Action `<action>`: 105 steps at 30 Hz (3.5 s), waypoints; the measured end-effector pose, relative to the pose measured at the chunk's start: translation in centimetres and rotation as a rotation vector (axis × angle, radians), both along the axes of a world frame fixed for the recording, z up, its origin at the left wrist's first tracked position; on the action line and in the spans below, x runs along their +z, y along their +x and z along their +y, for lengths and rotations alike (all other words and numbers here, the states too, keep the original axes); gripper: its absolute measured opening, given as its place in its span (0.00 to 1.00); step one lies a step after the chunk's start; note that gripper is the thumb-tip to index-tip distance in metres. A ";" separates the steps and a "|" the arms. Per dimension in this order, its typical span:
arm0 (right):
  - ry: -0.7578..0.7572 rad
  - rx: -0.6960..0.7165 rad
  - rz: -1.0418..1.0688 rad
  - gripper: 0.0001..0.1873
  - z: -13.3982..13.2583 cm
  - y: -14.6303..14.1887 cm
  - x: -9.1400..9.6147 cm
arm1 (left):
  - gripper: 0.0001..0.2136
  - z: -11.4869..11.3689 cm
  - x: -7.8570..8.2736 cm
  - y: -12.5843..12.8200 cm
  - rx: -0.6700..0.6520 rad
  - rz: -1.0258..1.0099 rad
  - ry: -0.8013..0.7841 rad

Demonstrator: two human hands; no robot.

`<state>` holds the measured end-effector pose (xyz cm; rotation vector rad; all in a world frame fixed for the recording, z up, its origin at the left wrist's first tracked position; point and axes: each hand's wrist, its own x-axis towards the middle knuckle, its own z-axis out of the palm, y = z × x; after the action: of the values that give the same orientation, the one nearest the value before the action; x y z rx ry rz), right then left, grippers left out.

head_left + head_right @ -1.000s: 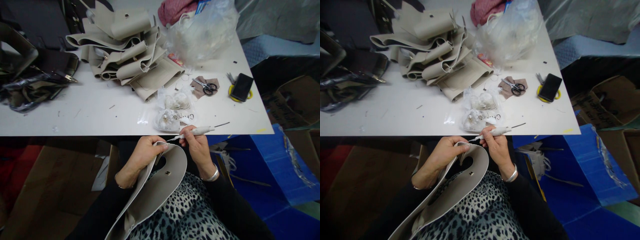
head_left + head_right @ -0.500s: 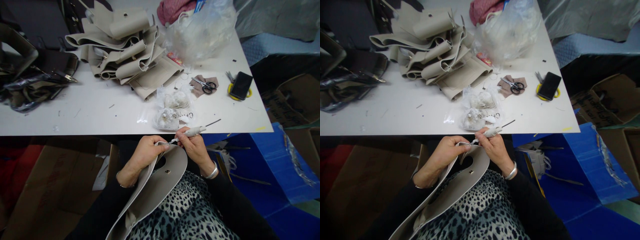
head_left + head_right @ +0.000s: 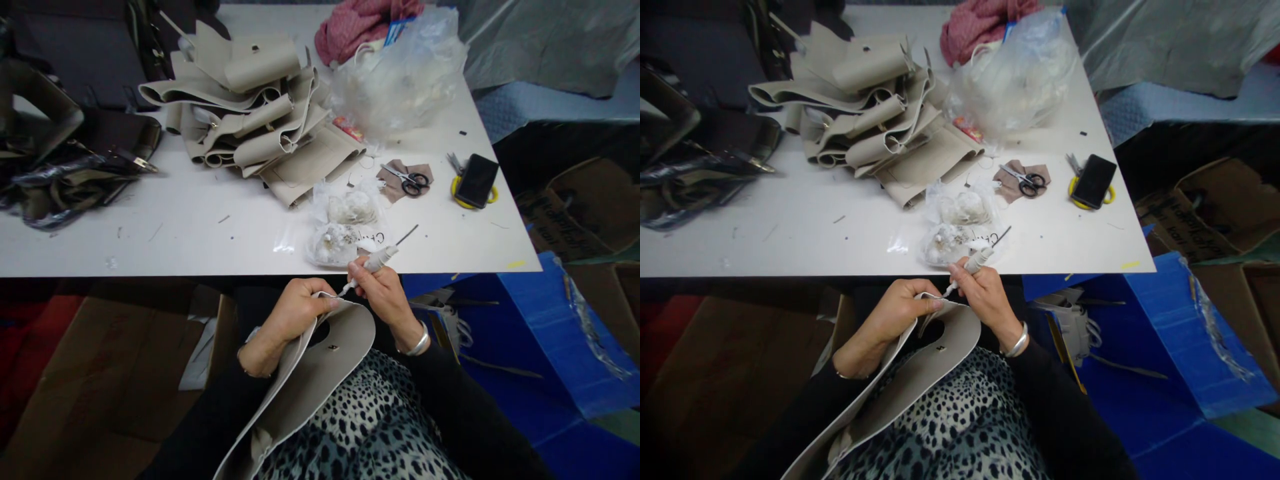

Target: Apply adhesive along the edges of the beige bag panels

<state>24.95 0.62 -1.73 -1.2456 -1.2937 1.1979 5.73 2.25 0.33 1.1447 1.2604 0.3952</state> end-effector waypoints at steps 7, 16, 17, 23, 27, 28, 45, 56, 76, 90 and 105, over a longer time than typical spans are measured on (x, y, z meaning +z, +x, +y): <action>0.230 -0.475 -0.086 0.14 0.4 -0.6 -1.5 | 0.11 1.0 0.0 -1.4 0.226 -0.058 -0.073; 0.339 -0.377 -0.210 0.11 1.0 -0.2 -2.1 | 0.14 1.3 0.4 -1.9 0.327 -0.135 -0.138; 0.340 -0.367 -0.223 0.11 1.0 -0.2 -2.1 | 0.15 1.3 0.5 -1.9 0.325 -0.141 -0.150; 0.417 -0.285 -0.398 0.10 1.5 -0.1 -1.5 | 0.17 1.7 0.5 -2.6 0.309 -0.176 -0.206; 0.442 -0.262 -0.486 0.10 1.7 0.1 -1.2 | 0.18 1.7 0.3 -2.9 0.305 -0.209 -0.250; 0.439 -0.256 -0.482 0.10 1.6 0.1 -1.1 | 0.18 1.6 0.3 -2.9 0.305 -0.213 -0.261; 0.019 0.035 0.112 0.22 0.5 -0.5 0.4 | 0.18 1.4 -0.1 -2.7 0.194 -0.321 -0.365; 0.085 0.038 0.007 0.21 0.6 -0.7 0.1 | 0.19 0.8 -0.2 -2.1 0.261 -0.323 -0.377; 0.573 0.345 -0.543 0.12 -3.4 1.8 2.3 | 0.17 -1.1 -0.8 -0.7 0.280 -0.436 -0.331; 0.267 -0.228 0.107 0.20 -6.5 0.4 1.2 | 0.18 -2.9 0.3 0.1 0.304 -0.435 -0.185; 0.298 -0.164 -0.090 0.14 -7.5 -1.0 1.9 | 0.12 -4.5 1.7 0.6 0.229 -0.186 0.194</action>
<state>23.98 -6.92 0.15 -1.1712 -1.3514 0.8077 6.36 -2.26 2.02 1.0996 1.2107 0.7924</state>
